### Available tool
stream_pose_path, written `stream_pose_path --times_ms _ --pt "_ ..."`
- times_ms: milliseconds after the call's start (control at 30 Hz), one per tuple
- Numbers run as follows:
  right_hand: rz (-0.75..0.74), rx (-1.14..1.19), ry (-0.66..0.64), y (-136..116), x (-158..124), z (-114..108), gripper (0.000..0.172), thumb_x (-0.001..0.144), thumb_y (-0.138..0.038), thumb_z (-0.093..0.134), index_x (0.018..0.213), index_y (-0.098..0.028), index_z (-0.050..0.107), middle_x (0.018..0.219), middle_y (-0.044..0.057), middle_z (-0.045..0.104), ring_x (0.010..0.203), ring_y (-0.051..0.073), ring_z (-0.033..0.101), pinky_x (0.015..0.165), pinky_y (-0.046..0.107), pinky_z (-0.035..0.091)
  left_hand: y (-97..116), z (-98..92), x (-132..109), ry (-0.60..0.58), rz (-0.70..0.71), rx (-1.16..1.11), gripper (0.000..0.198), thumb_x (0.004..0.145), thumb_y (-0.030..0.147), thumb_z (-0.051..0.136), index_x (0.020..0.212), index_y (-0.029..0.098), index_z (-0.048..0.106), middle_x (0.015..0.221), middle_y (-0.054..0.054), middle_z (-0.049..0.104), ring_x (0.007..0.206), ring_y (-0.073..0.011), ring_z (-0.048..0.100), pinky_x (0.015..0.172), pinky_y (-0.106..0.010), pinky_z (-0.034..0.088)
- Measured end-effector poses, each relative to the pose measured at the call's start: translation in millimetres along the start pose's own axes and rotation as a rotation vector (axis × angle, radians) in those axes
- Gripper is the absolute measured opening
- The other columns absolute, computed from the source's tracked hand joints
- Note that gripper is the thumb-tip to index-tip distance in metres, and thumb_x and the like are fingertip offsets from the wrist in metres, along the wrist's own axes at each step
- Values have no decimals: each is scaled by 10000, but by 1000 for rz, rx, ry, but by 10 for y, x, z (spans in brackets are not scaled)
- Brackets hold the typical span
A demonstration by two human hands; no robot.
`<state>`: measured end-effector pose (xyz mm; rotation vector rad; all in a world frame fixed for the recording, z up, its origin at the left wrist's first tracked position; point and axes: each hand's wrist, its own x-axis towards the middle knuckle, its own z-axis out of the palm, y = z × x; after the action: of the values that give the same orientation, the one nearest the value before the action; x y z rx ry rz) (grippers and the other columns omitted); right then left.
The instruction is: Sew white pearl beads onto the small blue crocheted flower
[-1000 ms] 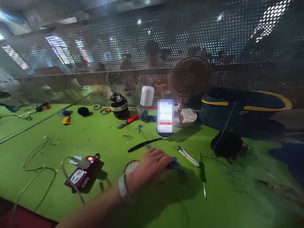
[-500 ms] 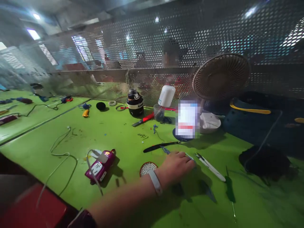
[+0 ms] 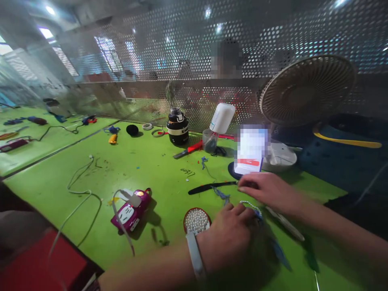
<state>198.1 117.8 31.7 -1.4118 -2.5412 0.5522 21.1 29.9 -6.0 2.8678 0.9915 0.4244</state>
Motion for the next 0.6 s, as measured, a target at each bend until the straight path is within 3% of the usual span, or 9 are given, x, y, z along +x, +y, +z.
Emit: stream_pose_path --times_ms 67,167,267,433,600 --pt "-28 -29 -39 -141 329 141 206 861 -365 590 938 -237 732 911 39 727 816 196 648 717 278 450 18 -30 -24 -7 -22 -9 303 849 321 532 1070 132 617 1090 -107 601 935 -237 541 772 -361 425" --pt "-20 -95 -78 -293 569 310 250 860 -334 607 1063 -221 701 996 56 712 907 207 642 761 279 444 23 -88 -36 -37 -9 -22 400 833 326 554 1175 121 583 1136 -124 595 998 -258 526 851 -383 413" --pt "-2 -129 -113 -400 635 389 278 860 -292 613 1113 -202 682 1006 71 712 908 218 650 741 280 443 21 -142 -41 -52 11 -23 449 827 310 566 1222 95 560 1178 -132 584 1049 -266 509 909 -390 400" --pt "24 -189 -157 -531 671 407 196 880 -172 552 966 -163 727 953 102 719 853 228 664 669 272 423 22 -160 -47 -37 16 -27 396 852 257 530 1201 76 577 1224 -132 562 1080 -270 501 900 -370 423" --pt "12 -173 -163 -554 691 381 218 886 -124 515 934 -143 727 943 110 720 867 217 661 708 266 426 23 -148 -45 -55 16 -41 427 844 262 541 1233 89 572 1198 -145 578 1083 -294 505 897 -401 418"
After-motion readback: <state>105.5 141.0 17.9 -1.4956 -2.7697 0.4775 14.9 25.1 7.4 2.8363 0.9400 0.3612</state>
